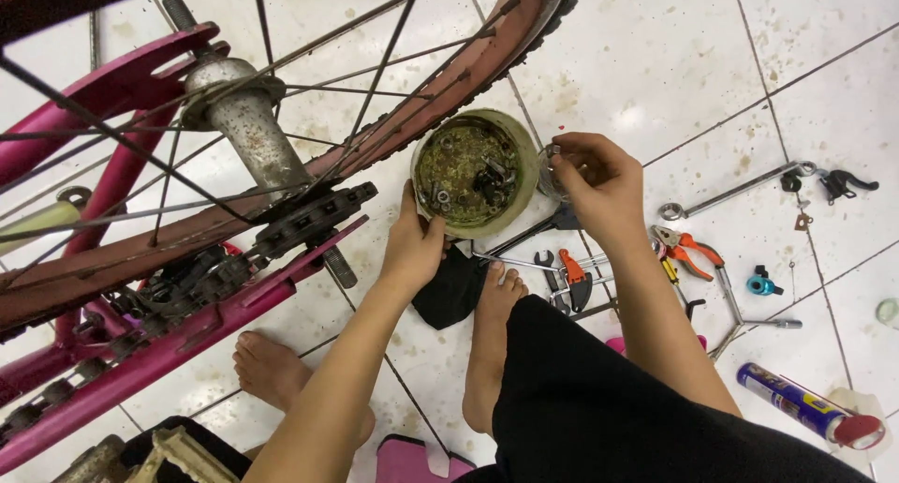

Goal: The person sits on the floor and works on the rear wheel and chain of a pink bicycle. They use their hands to manipulate the chain and gears, then dip a small metal part into a container of grease before applying it to the bicycle's drivetrain.

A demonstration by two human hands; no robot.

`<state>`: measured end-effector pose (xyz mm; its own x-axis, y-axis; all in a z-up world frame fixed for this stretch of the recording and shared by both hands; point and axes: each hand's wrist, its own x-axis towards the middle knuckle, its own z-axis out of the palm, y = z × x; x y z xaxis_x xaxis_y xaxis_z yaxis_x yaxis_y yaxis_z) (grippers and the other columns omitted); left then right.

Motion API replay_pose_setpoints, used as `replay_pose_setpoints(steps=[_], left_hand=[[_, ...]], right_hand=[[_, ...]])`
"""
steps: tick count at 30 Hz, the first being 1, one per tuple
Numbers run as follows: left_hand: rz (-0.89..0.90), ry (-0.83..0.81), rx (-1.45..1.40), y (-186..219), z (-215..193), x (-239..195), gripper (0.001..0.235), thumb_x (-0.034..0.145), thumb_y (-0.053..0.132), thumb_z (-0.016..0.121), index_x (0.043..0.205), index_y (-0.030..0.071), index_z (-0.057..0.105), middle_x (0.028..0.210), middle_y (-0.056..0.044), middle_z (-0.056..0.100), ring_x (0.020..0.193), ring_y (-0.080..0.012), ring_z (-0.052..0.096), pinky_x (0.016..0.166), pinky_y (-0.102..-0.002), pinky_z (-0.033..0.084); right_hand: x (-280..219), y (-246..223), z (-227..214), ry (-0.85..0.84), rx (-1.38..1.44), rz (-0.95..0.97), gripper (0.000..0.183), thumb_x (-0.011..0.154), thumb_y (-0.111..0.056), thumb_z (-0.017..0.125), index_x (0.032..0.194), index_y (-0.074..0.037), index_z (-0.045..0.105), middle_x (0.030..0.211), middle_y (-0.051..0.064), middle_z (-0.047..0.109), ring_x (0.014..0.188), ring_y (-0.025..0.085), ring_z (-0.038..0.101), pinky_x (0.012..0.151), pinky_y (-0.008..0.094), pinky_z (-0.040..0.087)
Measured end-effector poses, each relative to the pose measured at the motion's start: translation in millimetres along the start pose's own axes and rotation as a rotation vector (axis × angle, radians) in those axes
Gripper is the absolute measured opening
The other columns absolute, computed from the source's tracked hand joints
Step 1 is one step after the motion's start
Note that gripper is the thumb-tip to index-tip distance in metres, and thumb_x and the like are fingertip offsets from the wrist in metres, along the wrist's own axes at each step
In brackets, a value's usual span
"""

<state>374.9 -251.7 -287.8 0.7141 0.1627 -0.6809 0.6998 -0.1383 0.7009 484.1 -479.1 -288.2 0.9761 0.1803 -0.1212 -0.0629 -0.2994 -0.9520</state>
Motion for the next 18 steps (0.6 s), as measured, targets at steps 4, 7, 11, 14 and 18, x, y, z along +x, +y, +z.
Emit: replay_pose_setpoints(steps=[4, 7, 11, 14, 18], left_hand=[[0.010, -0.029, -0.010, 21.2, -7.5, -27.8, 0.072, 0.099, 0.012, 0.044, 0.160, -0.011, 0.011, 0.090, -0.020, 0.069, 0.081, -0.0281, 0.073, 0.073, -0.039, 0.060], [0.088, -0.064, 0.017, 35.9, -10.4, -46.2, 0.072, 0.098, 0.012, 0.043, 0.160, -0.011, 0.014, 0.092, -0.025, 0.068, 0.086, -0.0331, 0.072, 0.076, -0.044, 0.058], [0.129, -0.078, 0.094, 51.0, -11.7, -62.1, 0.072, 0.094, 0.012, 0.048, 0.159, -0.007, 0.024, 0.081, -0.020, 0.069, 0.075, -0.0306, 0.070, 0.064, -0.038, 0.053], [0.174, -0.106, 0.126, 64.4, -14.6, -70.3, 0.073, 0.091, 0.012, 0.050, 0.158, -0.007, 0.029, 0.080, -0.021, 0.070, 0.074, -0.0313, 0.070, 0.063, -0.038, 0.053], [0.207, -0.130, 0.164, 71.2, -16.0, -76.4, 0.074, 0.087, 0.011, 0.053, 0.157, -0.006, 0.034, 0.076, -0.023, 0.070, 0.072, -0.0329, 0.068, 0.060, -0.040, 0.052]], right_hand=[[-8.4, -5.0, -16.5, 0.005, 0.016, -0.022, 0.021, 0.094, 0.006, 0.070, 0.114, -0.002, 0.073, 0.093, 0.011, 0.070, 0.081, 0.015, 0.064, 0.068, 0.026, 0.051], [-12.6, -13.6, -32.1, -0.006, 0.007, -0.057, 0.024, 0.094, 0.008, 0.070, 0.117, 0.002, 0.072, 0.094, 0.015, 0.070, 0.080, 0.018, 0.064, 0.070, 0.029, 0.053], [-20.8, -36.7, -51.7, 0.021, 0.020, -0.109, 0.020, 0.099, 0.006, 0.068, 0.118, 0.004, 0.072, 0.089, 0.014, 0.067, 0.080, 0.018, 0.064, 0.075, 0.030, 0.056], [-21.4, -46.4, -61.6, 0.029, 0.022, -0.135, 0.018, 0.102, 0.003, 0.063, 0.118, 0.005, 0.071, 0.088, 0.014, 0.066, 0.080, 0.018, 0.063, 0.078, 0.031, 0.055], [-25.0, -44.1, -71.5, -0.005, 0.040, -0.196, 0.013, 0.103, 0.004, 0.062, 0.112, 0.008, 0.071, 0.090, 0.018, 0.067, 0.077, 0.022, 0.062, 0.077, 0.035, 0.054]])
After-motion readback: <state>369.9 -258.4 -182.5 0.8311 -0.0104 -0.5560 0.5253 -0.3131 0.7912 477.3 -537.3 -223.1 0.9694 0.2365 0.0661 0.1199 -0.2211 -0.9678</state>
